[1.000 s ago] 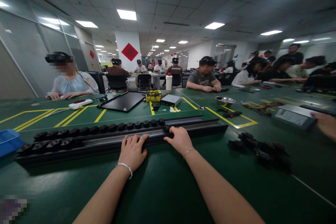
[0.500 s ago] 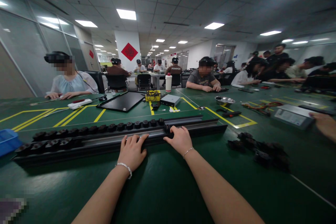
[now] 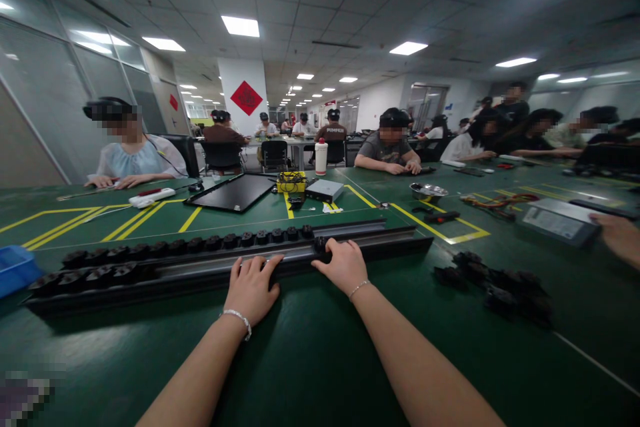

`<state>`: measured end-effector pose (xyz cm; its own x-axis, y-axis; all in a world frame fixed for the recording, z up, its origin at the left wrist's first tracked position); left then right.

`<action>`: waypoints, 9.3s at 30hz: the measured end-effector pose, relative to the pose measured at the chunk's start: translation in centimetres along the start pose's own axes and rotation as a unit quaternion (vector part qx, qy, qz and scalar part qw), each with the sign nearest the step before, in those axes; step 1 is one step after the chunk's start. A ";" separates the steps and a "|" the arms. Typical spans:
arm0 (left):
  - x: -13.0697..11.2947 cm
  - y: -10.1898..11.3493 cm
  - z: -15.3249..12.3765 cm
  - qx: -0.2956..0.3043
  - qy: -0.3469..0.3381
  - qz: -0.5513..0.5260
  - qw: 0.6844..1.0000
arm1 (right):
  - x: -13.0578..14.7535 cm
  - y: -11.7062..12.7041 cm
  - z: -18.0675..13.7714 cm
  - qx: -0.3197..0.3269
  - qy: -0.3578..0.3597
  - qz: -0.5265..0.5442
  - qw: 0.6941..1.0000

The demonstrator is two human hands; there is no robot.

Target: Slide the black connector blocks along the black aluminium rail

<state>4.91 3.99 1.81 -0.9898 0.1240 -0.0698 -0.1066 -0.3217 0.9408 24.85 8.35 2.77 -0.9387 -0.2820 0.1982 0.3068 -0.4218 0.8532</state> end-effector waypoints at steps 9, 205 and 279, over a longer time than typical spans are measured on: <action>0.1 -0.1 0.0 -0.005 -0.003 -0.003 1.000 | 0.0 0.1 0.0 0.000 -0.001 -0.003 1.000; 0.1 -0.2 0.0 -0.007 -0.004 -0.005 1.000 | -3.4 1.4 0.0 -0.074 -0.146 -0.049 0.985; 0.3 -0.5 0.0 -0.005 -0.007 -0.009 1.000 | -4.2 1.3 -0.3 -0.088 -0.197 -0.037 0.976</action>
<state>4.70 4.20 1.37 -0.9865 0.1421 -0.0813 -0.1245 -0.3290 0.9361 29.20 8.72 2.94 -0.9359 0.0932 0.3398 0.2264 -0.5797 0.7827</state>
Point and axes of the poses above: each hand's wrist, its own z-axis towards the middle knuckle, its own y-axis out of the back of the hand, x = y × z, the point moved 4 cm from there along z, towards the middle knuckle, and after that the axes turned 2 degrees about y, right-handed, at the moved point
